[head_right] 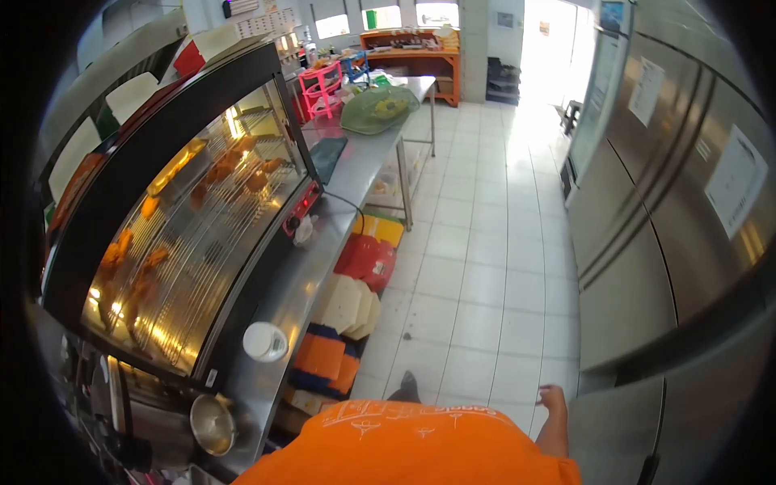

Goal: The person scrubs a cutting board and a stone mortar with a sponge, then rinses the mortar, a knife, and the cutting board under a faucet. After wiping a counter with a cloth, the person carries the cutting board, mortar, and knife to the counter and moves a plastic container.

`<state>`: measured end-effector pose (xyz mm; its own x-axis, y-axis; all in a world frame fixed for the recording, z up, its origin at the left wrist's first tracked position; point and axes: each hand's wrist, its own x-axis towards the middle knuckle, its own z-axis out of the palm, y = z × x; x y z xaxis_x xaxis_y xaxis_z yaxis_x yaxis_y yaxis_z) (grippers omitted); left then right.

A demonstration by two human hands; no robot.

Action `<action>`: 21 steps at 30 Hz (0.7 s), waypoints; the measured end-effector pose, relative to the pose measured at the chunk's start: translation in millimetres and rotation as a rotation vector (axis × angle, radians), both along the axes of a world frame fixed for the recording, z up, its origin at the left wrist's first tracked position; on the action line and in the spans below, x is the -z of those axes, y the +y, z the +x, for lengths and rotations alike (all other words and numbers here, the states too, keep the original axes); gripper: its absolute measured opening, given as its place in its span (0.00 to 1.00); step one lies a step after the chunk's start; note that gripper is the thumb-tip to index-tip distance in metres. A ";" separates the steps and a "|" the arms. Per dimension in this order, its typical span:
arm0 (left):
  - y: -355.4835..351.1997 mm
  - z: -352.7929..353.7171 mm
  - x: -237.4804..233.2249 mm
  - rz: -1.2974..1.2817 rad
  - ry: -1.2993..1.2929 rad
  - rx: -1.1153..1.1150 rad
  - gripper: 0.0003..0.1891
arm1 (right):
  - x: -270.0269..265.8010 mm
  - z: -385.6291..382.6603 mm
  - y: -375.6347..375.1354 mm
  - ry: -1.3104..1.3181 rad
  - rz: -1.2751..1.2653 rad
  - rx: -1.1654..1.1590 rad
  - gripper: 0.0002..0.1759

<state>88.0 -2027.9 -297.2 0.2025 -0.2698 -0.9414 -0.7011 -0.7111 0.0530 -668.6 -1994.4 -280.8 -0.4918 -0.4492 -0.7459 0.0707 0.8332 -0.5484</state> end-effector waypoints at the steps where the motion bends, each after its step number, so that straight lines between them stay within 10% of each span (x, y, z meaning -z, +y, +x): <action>1: -10.5 -4.1 -10.0 0.026 -0.004 -0.026 0.31 | -26.0 -7.4 -50.1 0.295 -0.094 -0.164 0.25; 6: -112.0 -45.4 -11.5 0.061 0.038 -0.052 0.31 | -74.6 6.1 -197.7 1.443 -0.016 -0.584 0.30; 8: -171.1 -69.3 -4.4 0.047 0.102 -0.022 0.30 | -20.5 -10.0 -215.2 0.513 -0.161 -0.333 0.31; 10: -242.2 -98.6 14.0 0.033 0.201 0.026 0.30 | 21.1 -10.7 -218.8 0.121 0.087 -0.393 0.29; 14: -431.3 -192.5 20.2 0.020 0.549 0.115 0.30 | 38.5 -11.4 -262.3 0.048 0.253 -0.510 0.25; 16: -502.4 -266.3 -140.6 -0.388 0.600 0.553 0.28 | 44.9 -26.6 -304.4 0.065 0.274 -0.559 0.24; 19: -580.3 -311.8 -192.9 -0.622 0.595 0.496 0.26 | 56.4 -55.2 -381.2 0.112 0.280 -0.666 0.22; 21: -612.3 -332.4 -206.9 -0.685 0.764 0.000 0.23 | 57.7 -80.8 -450.0 0.161 0.253 -0.762 0.21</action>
